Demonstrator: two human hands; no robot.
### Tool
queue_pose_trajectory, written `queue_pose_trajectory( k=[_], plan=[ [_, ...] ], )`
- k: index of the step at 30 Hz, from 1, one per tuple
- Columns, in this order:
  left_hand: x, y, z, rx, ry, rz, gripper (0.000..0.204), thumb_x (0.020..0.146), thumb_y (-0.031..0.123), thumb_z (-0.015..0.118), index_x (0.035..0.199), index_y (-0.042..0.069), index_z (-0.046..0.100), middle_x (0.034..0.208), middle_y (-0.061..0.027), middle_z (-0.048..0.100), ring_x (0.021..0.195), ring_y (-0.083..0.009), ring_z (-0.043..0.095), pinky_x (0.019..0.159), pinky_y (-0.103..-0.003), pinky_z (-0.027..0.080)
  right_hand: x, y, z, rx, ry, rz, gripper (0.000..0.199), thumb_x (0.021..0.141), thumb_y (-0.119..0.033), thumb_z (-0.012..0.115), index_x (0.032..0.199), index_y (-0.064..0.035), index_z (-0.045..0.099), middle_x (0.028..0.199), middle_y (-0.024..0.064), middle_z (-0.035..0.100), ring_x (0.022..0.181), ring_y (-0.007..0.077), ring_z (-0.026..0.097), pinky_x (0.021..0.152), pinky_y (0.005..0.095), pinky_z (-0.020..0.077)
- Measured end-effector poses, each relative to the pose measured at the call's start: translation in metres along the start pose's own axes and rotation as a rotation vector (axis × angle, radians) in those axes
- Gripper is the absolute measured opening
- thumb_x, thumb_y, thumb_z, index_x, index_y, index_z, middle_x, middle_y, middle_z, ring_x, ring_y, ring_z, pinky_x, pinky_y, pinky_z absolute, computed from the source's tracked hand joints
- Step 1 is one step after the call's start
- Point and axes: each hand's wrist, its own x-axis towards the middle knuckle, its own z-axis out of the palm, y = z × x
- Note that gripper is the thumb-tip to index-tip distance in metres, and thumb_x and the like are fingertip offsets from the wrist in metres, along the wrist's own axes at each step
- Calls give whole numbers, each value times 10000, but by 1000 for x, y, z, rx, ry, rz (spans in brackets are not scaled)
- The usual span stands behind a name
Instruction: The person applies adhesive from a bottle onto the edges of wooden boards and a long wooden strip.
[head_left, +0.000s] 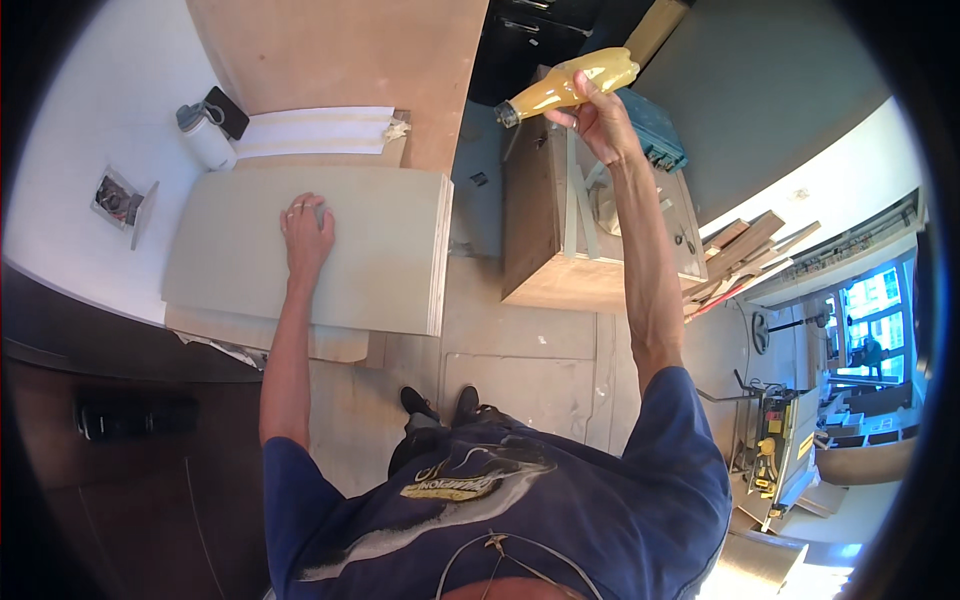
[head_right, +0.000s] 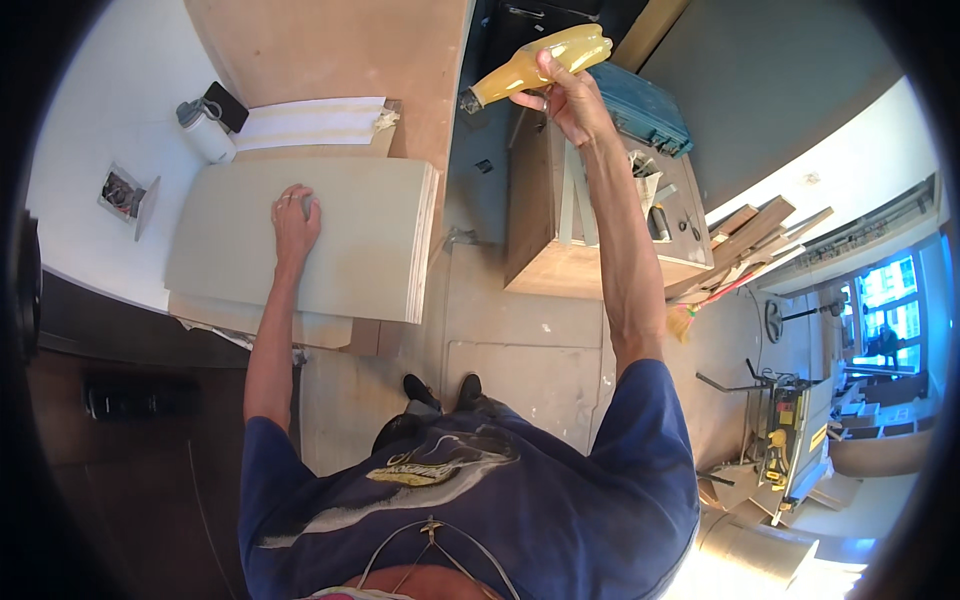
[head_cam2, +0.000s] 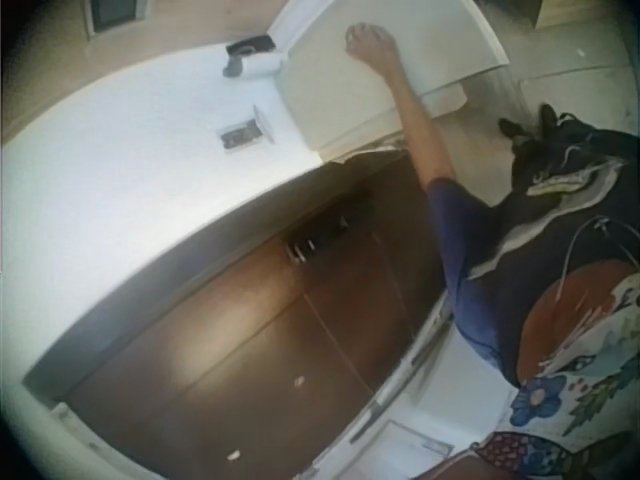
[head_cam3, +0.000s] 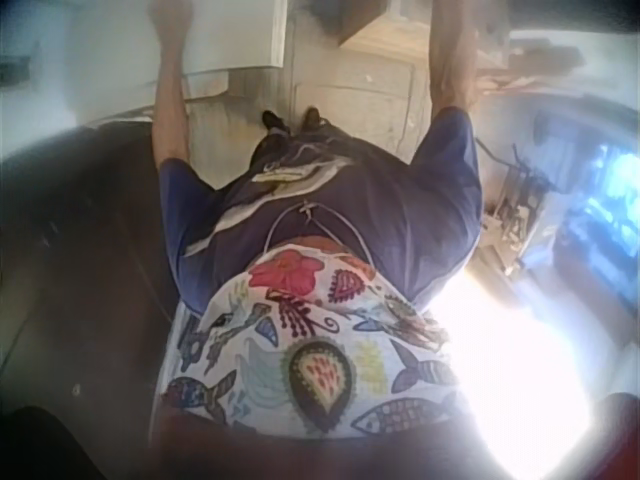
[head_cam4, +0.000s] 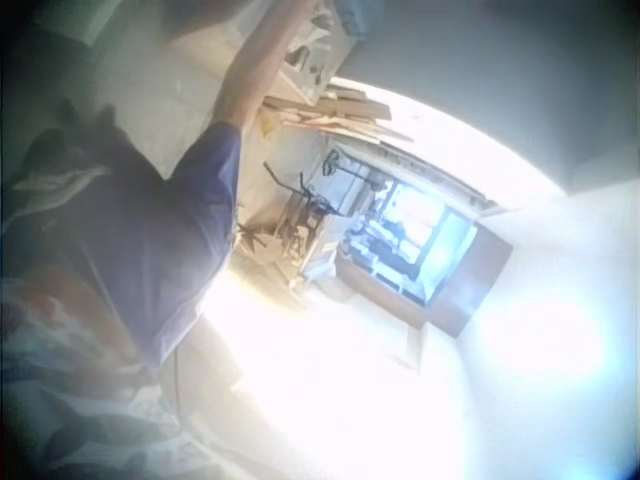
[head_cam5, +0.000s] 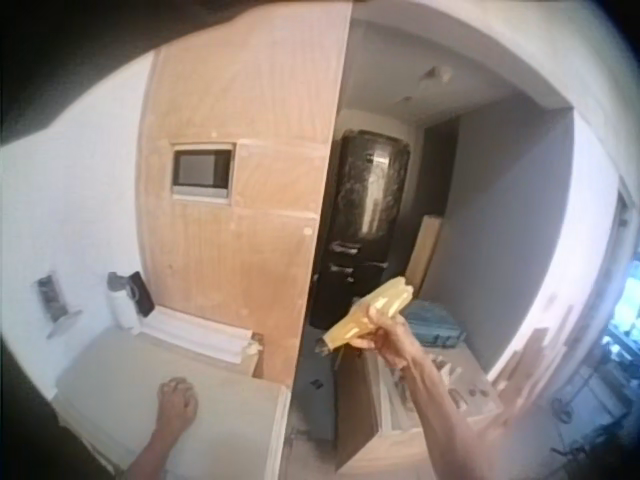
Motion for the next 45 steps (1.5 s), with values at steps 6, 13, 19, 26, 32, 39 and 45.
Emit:
queue_pose_trajectory(
  k=[6,13,19,26,32,39,45],
  plan=[
    [1,5,-1,30,-8,32,262,941,172,651,1187,84,630,1320,-138,615,1274,-335,558,1179,-551,294,-19,68,-10,107,79,16,513,945,-324,768,1258,39,587,1187,155,676,1080,267,708,833,440,675],
    [10,14,-5,77,-41,73,216,940,116,640,1146,54,636,1234,-163,658,1179,-361,602,1062,-495,417,-56,199,-10,212,314,45,437,968,-284,745,1226,30,582,1188,154,653,1075,249,691,806,416,676],
    [13,24,-3,96,-58,64,195,948,108,628,1131,40,638,1233,-183,655,1153,-387,602,1022,-487,450,-52,241,-10,161,380,13,374,961,-214,755,1199,34,608,1128,140,680,994,242,711,801,402,657],
    [15,33,-4,89,-94,16,224,968,106,604,1178,30,626,1238,-194,648,1160,-408,584,1008,-490,459,-65,256,7,-69,361,-152,318,904,-141,815,1111,54,672,1037,102,729,886,160,693,801,311,573],
    [15,35,-4,87,-104,9,232,976,102,594,1193,23,616,1232,-205,641,1159,-411,577,998,-489,460,-59,252,2,-113,343,-150,276,885,-155,836,1047,36,719,978,80,752,857,135,675,774,301,542],
    [17,35,-2,97,-111,36,234,978,95,587,1196,13,610,1232,-209,637,1156,-406,576,1004,-486,458,-49,259,-7,-181,356,-104,324,867,-171,850,1086,28,720,1019,101,760,900,161,697,816,317,551],
    [13,33,-5,123,-113,1,237,976,102,581,1195,16,612,1231,-206,634,1154,-397,577,1014,-482,452,-72,258,8,-83,343,-209,327,865,-165,851,1088,31,713,1015,103,759,901,172,709,818,318,559]
  ],
)
